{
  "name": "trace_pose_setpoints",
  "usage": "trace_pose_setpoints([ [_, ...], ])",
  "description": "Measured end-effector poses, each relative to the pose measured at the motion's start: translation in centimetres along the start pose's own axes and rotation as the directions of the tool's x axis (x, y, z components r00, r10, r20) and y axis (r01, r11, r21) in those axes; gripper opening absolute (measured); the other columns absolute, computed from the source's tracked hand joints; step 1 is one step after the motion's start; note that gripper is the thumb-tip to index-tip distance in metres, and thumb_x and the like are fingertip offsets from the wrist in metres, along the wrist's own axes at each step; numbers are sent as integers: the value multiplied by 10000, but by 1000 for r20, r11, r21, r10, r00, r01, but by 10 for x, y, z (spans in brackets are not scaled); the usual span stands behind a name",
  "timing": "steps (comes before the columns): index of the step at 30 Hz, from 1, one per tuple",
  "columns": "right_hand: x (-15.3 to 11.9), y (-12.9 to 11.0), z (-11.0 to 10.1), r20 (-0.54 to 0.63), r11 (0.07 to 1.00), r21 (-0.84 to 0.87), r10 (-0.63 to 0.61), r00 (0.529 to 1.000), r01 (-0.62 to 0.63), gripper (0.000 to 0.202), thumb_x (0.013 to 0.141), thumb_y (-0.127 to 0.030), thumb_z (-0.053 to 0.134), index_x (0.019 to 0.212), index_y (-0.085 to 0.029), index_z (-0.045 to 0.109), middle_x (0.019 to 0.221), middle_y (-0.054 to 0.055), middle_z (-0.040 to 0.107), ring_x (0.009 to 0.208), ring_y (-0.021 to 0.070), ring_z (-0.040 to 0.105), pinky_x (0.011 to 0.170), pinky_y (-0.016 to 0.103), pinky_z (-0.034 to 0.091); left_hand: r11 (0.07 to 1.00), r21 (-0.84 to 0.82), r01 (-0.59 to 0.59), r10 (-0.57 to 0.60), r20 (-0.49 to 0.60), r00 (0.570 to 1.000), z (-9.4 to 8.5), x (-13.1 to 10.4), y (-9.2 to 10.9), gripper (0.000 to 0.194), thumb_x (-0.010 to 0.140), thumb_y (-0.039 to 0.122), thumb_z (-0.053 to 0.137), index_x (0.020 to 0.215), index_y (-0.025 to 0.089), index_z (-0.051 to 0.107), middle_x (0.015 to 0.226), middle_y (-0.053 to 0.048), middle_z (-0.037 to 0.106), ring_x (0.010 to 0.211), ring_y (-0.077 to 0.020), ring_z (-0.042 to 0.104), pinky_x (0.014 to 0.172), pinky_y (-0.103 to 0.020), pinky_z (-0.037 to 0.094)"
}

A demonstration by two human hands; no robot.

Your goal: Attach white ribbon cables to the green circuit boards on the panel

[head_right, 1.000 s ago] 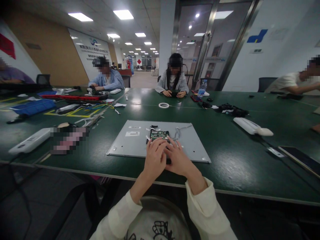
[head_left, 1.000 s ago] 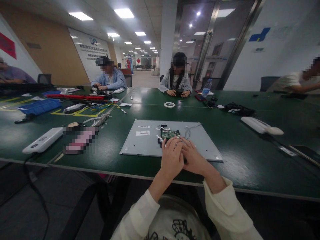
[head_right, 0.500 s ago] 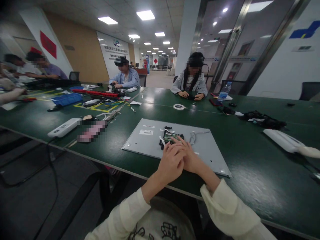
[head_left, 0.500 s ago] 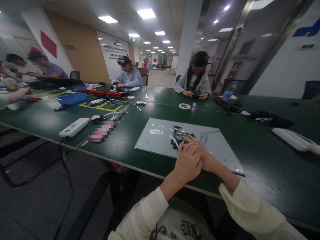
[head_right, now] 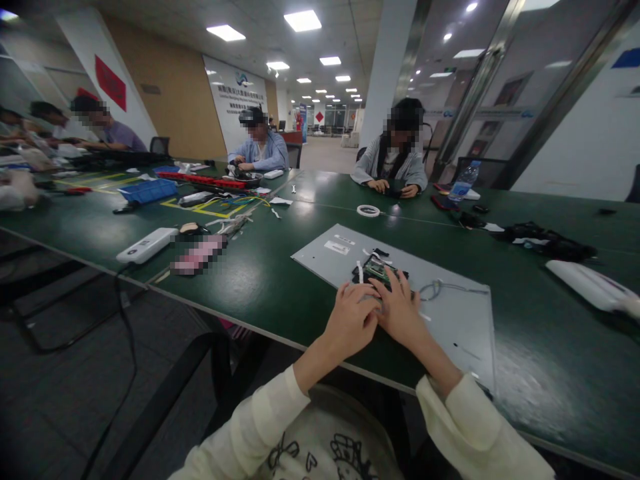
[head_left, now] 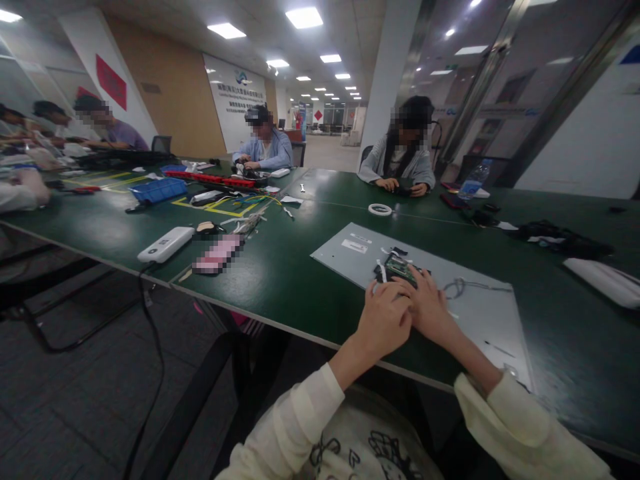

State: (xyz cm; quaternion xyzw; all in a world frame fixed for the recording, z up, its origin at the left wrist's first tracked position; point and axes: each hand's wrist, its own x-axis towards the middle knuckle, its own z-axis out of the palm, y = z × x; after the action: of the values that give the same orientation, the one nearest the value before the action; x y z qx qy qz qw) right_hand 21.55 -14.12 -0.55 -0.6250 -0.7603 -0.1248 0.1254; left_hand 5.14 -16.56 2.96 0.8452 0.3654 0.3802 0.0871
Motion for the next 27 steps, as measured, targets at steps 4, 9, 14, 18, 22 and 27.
trace_pose_setpoints([
  [4,-1,11,3,-21,985,-83,153,988,-154,484,813,-420,466,1269,-258,479,1456,112,203,1294,404,172,859,669,329,1000,-21,5,-5,1,1000,-2,-1,0,186,801,127,459,892,205,601,1091,-34,581,1123,-166,464,1068,-412,246],
  [9,2,21,4,-40,946,-77,313,949,-315,553,828,-568,372,1262,-246,487,1448,124,194,1292,413,147,840,711,295,997,-70,20,-21,-23,999,-2,-2,0,191,792,101,454,866,208,593,1064,-20,593,1109,-147,478,1076,-399,238],
  [14,10,37,6,-36,886,2,463,886,-463,627,807,-641,325,1245,-231,504,1460,130,125,1289,447,104,823,737,258,993,-114,21,-26,-43,999,1,-2,0,185,787,87,455,840,206,587,1044,-6,600,1126,-133,473,1085,-391,227],
  [18,18,53,10,-41,823,37,567,822,-566,648,800,-662,293,1239,-234,503,1470,133,80,1294,461,52,816,755,208,993,-120,23,-27,-27,999,0,-2,1,199,791,81,444,847,206,587,1042,-9,603,1144,-137,465,1082,-397,241],
  [22,24,68,14,-57,774,28,633,772,-633,641,799,-652,298,1238,-230,499,1471,144,66,1288,475,35,798,764,190,992,-121,32,-33,-10,999,-1,-1,2,207,789,71,436,842,205,585,1044,-16,603,1145,-144,468,1082,-405,246],
  [27,29,86,17,-156,711,-10,693,704,-703,579,818,-576,341,1195,-179,530,1468,171,47,1286,478,-21,806,740,215,991,-127,39,-42,-24,999,2,-1,1,200,789,67,436,836,200,578,1044,-16,596,1129,-134,479,1081,-390,247],
])
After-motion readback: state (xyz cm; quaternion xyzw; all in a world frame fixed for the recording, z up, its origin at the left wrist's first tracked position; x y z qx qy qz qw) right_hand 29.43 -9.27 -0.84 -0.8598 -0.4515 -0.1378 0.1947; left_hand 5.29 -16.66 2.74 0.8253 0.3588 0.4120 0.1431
